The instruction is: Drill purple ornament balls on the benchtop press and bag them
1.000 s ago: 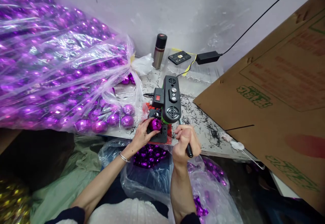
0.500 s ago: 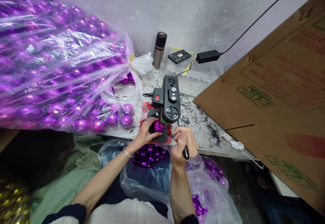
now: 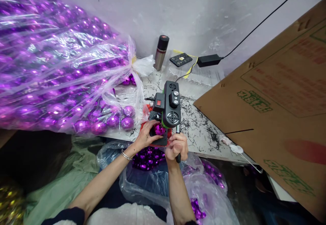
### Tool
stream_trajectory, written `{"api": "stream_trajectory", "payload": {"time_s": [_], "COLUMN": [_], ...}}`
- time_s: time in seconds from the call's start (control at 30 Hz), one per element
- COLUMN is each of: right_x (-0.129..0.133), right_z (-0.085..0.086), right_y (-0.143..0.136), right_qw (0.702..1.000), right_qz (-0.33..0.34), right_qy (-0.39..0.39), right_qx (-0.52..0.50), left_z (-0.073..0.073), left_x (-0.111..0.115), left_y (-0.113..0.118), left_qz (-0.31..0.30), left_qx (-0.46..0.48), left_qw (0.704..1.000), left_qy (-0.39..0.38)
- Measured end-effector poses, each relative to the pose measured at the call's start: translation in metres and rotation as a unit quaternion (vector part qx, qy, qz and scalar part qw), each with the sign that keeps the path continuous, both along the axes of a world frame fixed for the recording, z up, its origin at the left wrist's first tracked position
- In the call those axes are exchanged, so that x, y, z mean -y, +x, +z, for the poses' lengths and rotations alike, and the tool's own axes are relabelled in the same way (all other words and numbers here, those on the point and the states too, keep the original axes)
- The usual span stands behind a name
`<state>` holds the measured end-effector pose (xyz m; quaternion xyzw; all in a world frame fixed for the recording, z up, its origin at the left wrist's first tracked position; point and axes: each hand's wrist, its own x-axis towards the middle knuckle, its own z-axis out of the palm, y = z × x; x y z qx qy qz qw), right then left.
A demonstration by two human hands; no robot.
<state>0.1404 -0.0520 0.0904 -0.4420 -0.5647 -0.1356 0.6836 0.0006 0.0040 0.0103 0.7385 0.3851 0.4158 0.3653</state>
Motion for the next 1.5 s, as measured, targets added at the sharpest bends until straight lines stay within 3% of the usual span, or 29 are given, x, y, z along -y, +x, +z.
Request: {"api": "stream_trajectory", "payload": {"time_s": [0.43, 0.63, 0.73, 0.83, 0.97, 1.07, 1.13, 1.23, 1.37, 1.43, 1.5], "right_x": [-0.001, -0.001, 0.0, 0.003, 0.007, 0.01, 0.012, 0.013, 0.012, 0.012, 0.011], "right_z": [-0.017, -0.023, -0.009, 0.022, 0.059, 0.057, 0.045, 0.029, 0.028, 0.03, 0.031], "right_y": [0.002, 0.006, 0.006, 0.007, 0.008, 0.008, 0.007, 0.006, 0.006, 0.006, 0.005], "right_qw": [0.999, 0.999, 1.0, 0.999, 0.991, 0.993, 0.995, 0.995, 0.996, 0.996, 0.996], "right_qz": [0.029, 0.026, 0.03, 0.034, 0.049, 0.058, 0.059, 0.055, 0.048, 0.047, 0.047], "right_qy": [0.009, -0.001, -0.002, -0.031, -0.104, -0.093, -0.082, -0.084, -0.08, -0.08, -0.081], "right_qx": [-0.026, 0.023, 0.005, -0.026, -0.07, -0.047, -0.028, -0.02, -0.01, -0.008, -0.01], "left_z": [0.0, 0.001, 0.001, 0.0, -0.007, -0.006, 0.006, 0.039, 0.087, 0.101, 0.106], "left_x": [-0.002, 0.0, -0.004, -0.003, 0.029, 0.062, 0.067, 0.028, -0.07, -0.105, -0.121], "left_y": [0.002, 0.005, 0.007, 0.007, -0.005, -0.024, -0.039, -0.062, -0.094, -0.109, -0.119], "left_qz": [0.001, 0.003, 0.002, 0.003, 0.011, -0.007, -0.016, 0.044, 0.137, 0.112, 0.054], "left_qx": [0.004, 0.015, 0.021, 0.016, -0.013, -0.063, -0.079, -0.089, -0.183, -0.286, -0.371], "left_qw": [1.0, 1.0, 1.0, 1.0, 0.997, 0.988, 0.982, 0.98, 0.972, 0.952, 0.925], "left_qy": [-0.002, -0.017, -0.01, 0.008, 0.076, 0.142, 0.173, 0.17, 0.061, -0.015, -0.058]}}
